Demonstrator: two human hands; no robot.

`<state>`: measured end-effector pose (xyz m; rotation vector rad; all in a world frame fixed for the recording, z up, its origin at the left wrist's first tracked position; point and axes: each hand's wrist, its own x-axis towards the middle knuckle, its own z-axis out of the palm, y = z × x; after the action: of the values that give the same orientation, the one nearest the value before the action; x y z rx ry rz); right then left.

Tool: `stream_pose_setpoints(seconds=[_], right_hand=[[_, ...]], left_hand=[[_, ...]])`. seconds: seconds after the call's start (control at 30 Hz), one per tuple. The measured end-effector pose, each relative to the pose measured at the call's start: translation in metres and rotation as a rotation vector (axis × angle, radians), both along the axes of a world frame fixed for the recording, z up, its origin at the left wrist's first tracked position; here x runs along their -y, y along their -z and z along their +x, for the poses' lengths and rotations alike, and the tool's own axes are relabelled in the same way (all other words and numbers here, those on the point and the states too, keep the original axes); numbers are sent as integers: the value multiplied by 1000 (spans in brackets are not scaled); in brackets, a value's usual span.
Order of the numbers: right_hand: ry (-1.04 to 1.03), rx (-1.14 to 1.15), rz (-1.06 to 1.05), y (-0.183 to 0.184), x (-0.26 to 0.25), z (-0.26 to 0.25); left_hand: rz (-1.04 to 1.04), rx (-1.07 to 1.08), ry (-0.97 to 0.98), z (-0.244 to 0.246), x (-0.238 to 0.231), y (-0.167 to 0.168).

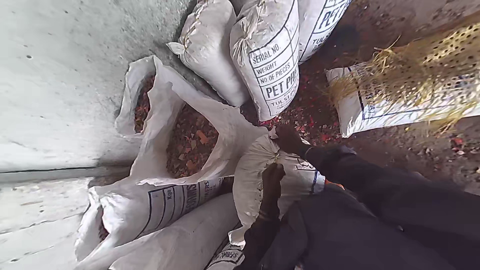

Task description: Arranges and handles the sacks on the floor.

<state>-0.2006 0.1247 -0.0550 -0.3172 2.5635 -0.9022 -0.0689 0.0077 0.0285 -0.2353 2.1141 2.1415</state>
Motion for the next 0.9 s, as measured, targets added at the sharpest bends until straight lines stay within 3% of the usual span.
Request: stream_pose_setpoints(seconds=[0.13,0.23,0.3,0.4,0.53,0.67,0.77,0.9], right_hand=[[65,-41,-22,-8,-3,10],[31,-32,-8,-2,-3,-1],[2,-38,-24,3,3,1],[-6,47,-48,-8,-2,-1],[-72,101,-42,-10,-6,-11],[-132,113,-49,-4,-2,-24],[-115,105,-87,-9,-4,-20],[-54,87,-172,1,-7,-15]], left_hand=[[87,-24,54,9,8,3],[131,10,-20,2,13,19],[145,12,-70,7,15,10],[16,-19,46,10,9,-13],[-277,56,350,-6,17,-20],[-136,57,258,-13,21,-12],[-194,28,291,-11,13,-24],[-209,-44,216,3,16,-7]])
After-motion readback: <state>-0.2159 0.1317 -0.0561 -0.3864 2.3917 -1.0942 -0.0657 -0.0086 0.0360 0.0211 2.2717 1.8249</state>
